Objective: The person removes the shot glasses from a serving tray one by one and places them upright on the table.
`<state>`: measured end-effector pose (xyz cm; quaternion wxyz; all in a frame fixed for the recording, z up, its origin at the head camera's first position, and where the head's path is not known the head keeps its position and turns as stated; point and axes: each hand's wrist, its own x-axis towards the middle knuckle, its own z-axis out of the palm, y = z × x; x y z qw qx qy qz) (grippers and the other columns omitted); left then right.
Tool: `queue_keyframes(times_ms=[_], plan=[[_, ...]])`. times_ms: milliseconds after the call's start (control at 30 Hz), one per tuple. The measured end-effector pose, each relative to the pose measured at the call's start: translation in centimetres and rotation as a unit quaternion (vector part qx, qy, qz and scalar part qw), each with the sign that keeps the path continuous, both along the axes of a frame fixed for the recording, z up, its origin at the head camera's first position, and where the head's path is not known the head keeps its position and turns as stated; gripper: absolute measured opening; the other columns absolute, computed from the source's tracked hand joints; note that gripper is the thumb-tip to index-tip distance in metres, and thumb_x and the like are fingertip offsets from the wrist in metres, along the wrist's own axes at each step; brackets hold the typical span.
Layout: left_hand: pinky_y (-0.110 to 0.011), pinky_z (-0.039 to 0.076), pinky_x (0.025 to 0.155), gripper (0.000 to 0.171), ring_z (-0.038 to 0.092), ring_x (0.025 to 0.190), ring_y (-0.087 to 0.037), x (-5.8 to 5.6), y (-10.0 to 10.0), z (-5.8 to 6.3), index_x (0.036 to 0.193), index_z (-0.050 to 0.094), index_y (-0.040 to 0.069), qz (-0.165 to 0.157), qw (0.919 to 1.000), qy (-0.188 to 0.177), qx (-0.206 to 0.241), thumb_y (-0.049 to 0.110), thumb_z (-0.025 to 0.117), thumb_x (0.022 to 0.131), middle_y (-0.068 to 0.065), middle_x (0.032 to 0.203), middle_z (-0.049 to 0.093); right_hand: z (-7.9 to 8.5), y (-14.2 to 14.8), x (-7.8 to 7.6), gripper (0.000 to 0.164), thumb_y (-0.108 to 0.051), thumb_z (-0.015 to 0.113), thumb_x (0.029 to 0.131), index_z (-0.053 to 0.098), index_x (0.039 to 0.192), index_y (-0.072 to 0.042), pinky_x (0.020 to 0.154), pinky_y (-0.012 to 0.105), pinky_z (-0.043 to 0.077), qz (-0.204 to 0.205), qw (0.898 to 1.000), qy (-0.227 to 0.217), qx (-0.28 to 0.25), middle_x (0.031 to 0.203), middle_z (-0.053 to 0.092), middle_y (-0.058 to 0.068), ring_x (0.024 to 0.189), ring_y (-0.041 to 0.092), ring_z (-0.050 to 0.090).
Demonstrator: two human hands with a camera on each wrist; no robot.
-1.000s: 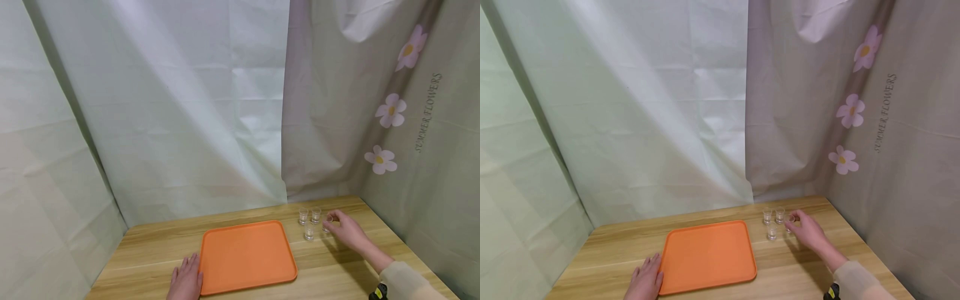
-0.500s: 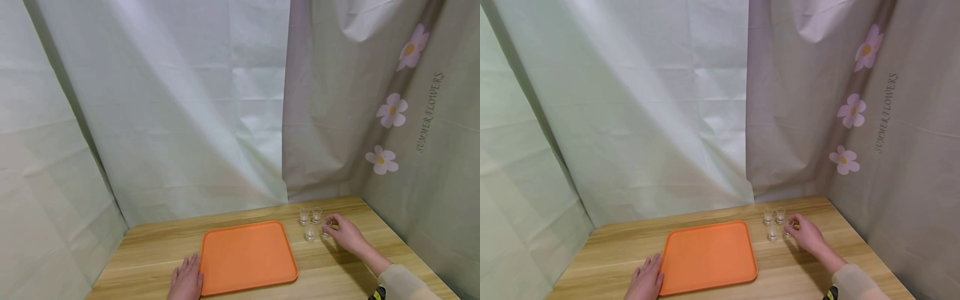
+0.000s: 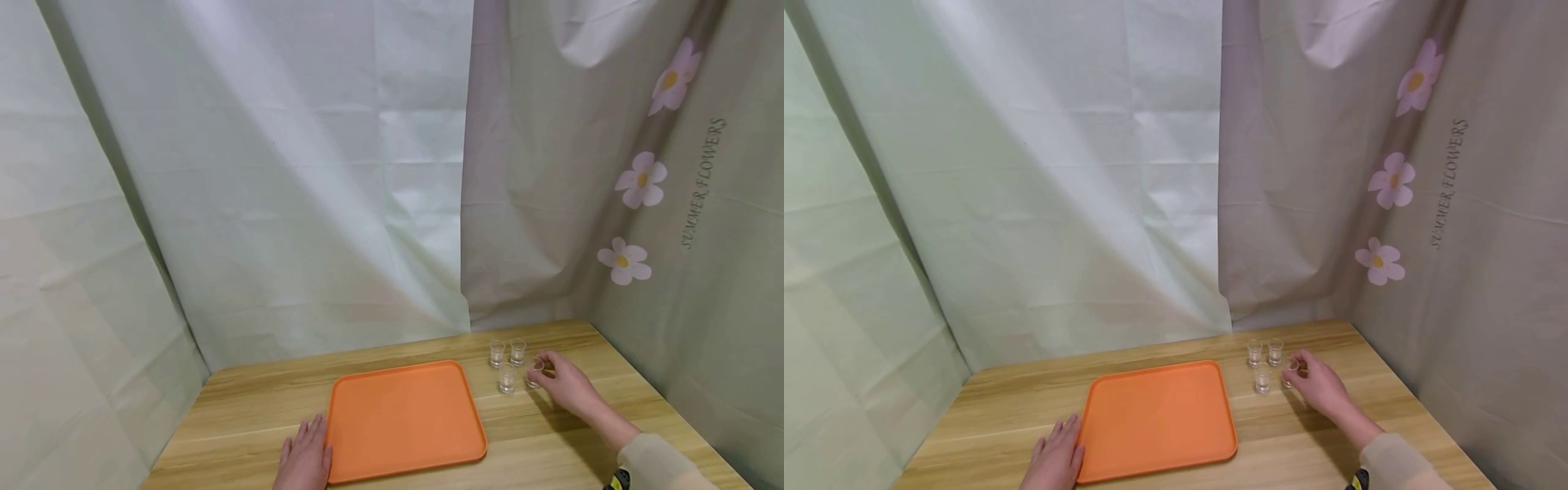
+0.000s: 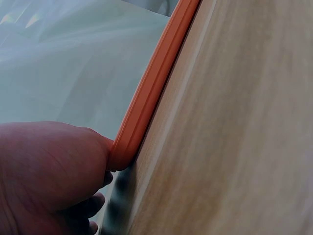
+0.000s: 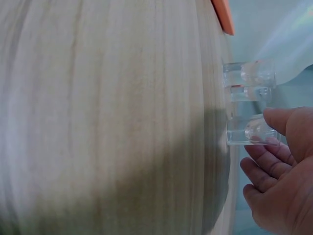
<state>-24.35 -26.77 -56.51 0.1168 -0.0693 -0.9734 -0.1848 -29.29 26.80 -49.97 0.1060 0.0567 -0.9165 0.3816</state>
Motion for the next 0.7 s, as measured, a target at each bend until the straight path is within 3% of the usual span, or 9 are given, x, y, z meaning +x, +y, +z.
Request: queue_keyframes(times_ms=[233,300,533,700], plan=[[-0.083,0.026,0.118,0.052,0.044,0.149,-0.058,0.6,0.7,0.8,0.152,0.057,-0.009,0.003,0.9997,-0.024,0.01,0.012,0.069,0.106,-0.03,0.158,0.055,-0.3,0.2,-0.1,0.044,-0.022,0.077,0.106,0.062,0.132,0.01,0.103,0.066,0.056,-0.002,1.0,0.008,0.002,0.119,0.072,0.018,0.123,0.052,0.069],[-0.082,0.026,0.119,0.053,0.043,0.15,-0.058,0.9,1.1,1.7,0.152,0.057,-0.01,0.005,0.9993,-0.037,0.008,0.012,0.07,0.105,-0.031,0.159,0.055,-0.3,0.2,0.0,0.046,-0.024,0.077,0.106,0.061,0.134,0.01,0.104,0.066,0.055,-0.003,1.0,0.005,0.001,0.121,0.072,0.019,0.124,0.053,0.068],[-0.083,0.029,0.117,0.051,0.046,0.147,-0.059,1.0,0.9,1.6,0.149,0.06,-0.009,0.0,1.0,0.007,0.002,0.01,0.071,0.102,-0.031,0.155,0.058,0.2,-0.2,0.3,0.065,-0.032,0.074,0.108,0.051,0.15,0.012,0.11,0.073,0.048,-0.008,1.0,0.0,0.028,0.147,0.06,0.036,0.136,0.06,0.056],[-0.082,0.028,0.118,0.051,0.044,0.148,-0.059,1.6,1.6,3.2,0.149,0.06,-0.01,0.005,0.9998,-0.016,0.004,0.01,0.071,0.103,-0.032,0.156,0.057,0.4,-0.6,0.6,0.073,-0.029,0.076,0.107,0.044,0.157,0.013,0.113,0.076,0.042,-0.005,0.998,0.033,0.045,0.152,0.054,0.039,0.139,0.063,0.051]])
